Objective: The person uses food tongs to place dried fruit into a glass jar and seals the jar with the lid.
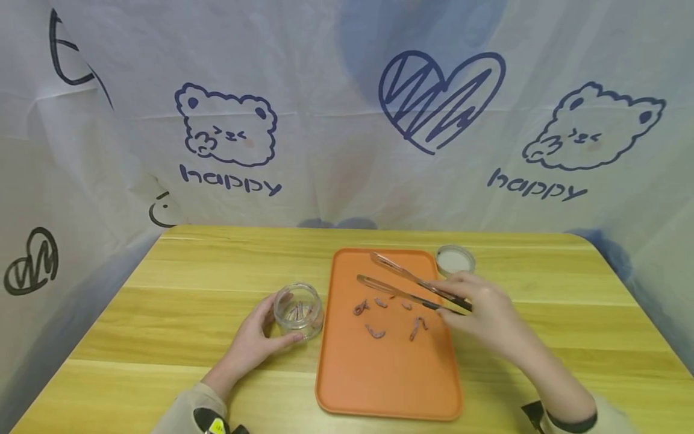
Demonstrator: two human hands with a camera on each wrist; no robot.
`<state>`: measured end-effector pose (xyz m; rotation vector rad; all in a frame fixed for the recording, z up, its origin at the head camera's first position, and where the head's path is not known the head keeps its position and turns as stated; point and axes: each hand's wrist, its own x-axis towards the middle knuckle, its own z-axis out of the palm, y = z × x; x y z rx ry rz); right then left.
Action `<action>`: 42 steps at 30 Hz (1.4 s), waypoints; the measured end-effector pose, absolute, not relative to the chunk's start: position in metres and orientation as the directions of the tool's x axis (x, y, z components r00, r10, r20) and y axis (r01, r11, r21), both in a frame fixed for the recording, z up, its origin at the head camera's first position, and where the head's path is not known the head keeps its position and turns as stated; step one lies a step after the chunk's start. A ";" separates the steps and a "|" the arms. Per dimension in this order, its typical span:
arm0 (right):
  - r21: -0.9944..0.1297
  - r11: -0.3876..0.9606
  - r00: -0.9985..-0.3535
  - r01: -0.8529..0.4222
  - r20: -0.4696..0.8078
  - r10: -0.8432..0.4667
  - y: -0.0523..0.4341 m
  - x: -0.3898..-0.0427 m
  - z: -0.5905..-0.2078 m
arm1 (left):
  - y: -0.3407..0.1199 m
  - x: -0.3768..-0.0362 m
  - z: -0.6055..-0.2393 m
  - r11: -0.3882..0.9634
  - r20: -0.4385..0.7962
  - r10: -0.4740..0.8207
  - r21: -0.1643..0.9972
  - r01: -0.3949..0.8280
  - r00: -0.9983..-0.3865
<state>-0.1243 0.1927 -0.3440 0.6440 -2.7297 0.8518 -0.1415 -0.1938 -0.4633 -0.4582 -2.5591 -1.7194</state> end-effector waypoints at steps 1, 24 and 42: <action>-0.483 0.745 -0.885 -0.459 0.323 -0.336 0.197 -0.123 -0.345 | -0.194 -0.142 -0.464 0.350 0.182 0.227 0.901 0.255 -0.957; -0.437 0.753 -0.869 -0.491 0.307 -0.388 0.262 -0.107 -0.390 | -0.194 -0.141 -0.462 0.355 0.173 0.218 0.903 0.243 -0.961; -0.463 0.734 -0.868 -0.497 0.285 -0.407 0.258 -0.113 -0.393 | -0.194 -0.141 -0.462 0.346 0.186 0.227 0.902 0.257 -0.956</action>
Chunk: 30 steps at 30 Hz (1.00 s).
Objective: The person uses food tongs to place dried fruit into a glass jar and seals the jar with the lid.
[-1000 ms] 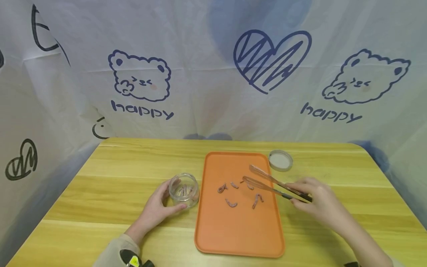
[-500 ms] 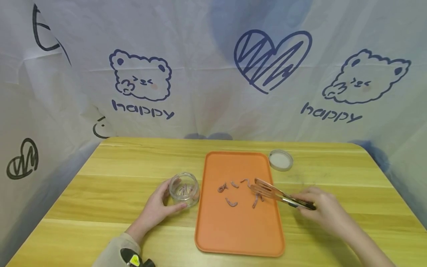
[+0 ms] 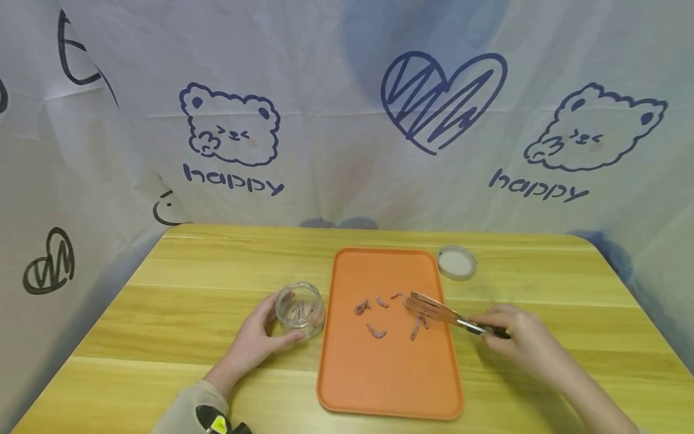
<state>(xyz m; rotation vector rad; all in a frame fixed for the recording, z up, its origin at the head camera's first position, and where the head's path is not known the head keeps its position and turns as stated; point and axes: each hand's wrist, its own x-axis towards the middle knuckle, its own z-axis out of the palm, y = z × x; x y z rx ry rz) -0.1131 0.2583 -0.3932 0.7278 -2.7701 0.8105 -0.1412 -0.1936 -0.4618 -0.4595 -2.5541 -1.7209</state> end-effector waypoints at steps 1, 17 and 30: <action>-0.464 0.732 -0.866 -0.500 0.285 -0.411 0.258 -0.113 -0.393 | -0.194 -0.141 -0.462 0.346 0.186 0.227 0.902 0.258 -0.956; -0.477 0.689 -0.837 -0.545 0.347 -0.422 0.257 -0.113 -0.398 | -0.186 -0.132 -0.442 0.370 0.163 0.223 0.898 0.238 -0.961; -0.449 0.732 -0.852 -0.512 0.379 -0.362 0.256 -0.112 -0.395 | -0.182 -0.126 -0.429 0.377 0.157 0.216 0.897 0.231 -0.964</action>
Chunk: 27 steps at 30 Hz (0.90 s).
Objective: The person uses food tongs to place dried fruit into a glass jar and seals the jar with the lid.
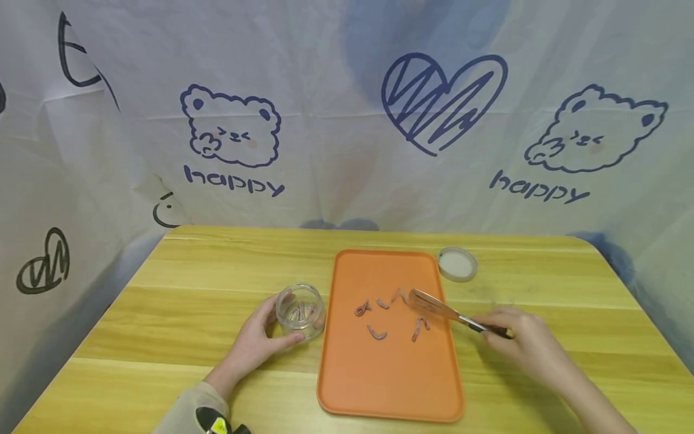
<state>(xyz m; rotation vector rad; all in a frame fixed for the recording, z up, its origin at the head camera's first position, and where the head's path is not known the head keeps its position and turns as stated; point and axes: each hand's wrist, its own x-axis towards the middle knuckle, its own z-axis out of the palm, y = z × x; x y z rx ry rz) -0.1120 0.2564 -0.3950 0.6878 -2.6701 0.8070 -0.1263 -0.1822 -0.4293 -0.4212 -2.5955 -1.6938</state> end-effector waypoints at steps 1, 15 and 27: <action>-0.445 0.733 -0.848 -0.515 0.388 -0.360 0.256 -0.112 -0.394 | -0.182 -0.126 -0.429 0.379 0.157 0.215 0.896 0.230 -0.964; -0.415 0.734 -0.820 -0.538 0.460 -0.341 0.252 -0.112 -0.373 | -0.185 -0.133 -0.444 0.374 0.158 0.208 0.899 0.228 -0.965; -0.420 0.695 -0.796 -0.584 0.464 -0.389 0.219 -0.119 -0.347 | -0.194 -0.141 -0.461 0.365 0.175 0.221 0.897 0.247 -0.960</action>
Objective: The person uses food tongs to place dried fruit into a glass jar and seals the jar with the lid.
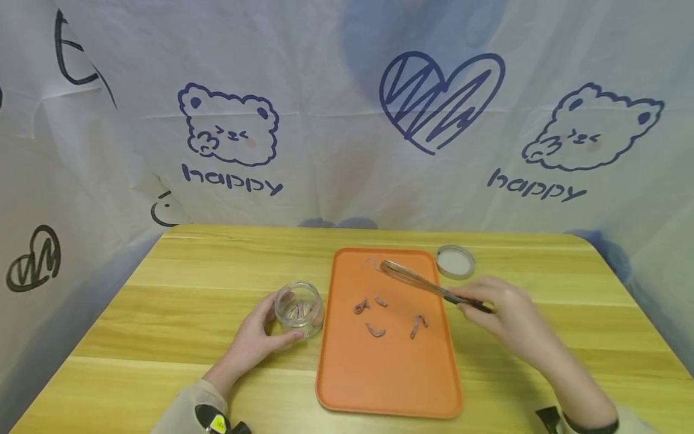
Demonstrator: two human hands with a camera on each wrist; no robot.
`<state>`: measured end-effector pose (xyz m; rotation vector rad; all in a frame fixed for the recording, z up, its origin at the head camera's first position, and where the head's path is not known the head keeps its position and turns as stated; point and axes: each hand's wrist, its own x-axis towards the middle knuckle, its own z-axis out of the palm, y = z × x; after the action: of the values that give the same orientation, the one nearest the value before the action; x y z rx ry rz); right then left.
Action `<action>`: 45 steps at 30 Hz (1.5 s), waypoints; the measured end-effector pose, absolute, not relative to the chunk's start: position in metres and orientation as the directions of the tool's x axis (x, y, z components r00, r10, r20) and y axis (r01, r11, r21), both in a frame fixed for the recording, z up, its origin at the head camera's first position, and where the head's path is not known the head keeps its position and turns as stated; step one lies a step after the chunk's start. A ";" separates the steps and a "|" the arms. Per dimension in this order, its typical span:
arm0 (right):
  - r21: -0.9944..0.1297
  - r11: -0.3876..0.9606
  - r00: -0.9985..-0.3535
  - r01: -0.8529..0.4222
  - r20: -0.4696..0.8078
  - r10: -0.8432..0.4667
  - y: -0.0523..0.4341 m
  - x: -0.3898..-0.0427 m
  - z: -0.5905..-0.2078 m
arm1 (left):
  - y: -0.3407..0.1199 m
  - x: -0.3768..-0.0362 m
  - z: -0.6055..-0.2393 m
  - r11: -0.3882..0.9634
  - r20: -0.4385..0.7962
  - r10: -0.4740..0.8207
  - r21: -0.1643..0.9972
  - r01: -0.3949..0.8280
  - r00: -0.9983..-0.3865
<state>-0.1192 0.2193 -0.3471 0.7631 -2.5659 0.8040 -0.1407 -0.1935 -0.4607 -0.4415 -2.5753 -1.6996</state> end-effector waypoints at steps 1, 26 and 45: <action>-0.427 0.685 -0.793 -0.591 0.464 -0.395 0.215 -0.121 -0.346 | -0.194 -0.140 -0.460 0.365 0.174 0.220 0.898 0.246 -0.960; -0.492 0.538 -0.722 -0.685 0.356 -0.594 0.127 -0.140 -0.343 | -0.192 -0.142 -0.458 0.378 0.168 0.220 0.893 0.243 -0.961; -0.533 0.647 -0.838 -0.545 0.322 -0.441 0.177 -0.128 -0.349 | -0.194 -0.140 -0.459 0.355 0.175 0.229 0.901 0.249 -0.958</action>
<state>-0.1277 0.1771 -0.3493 0.8151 -2.7008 0.9553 -0.1400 -0.1935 -0.4587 -0.4537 -2.5708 -1.7140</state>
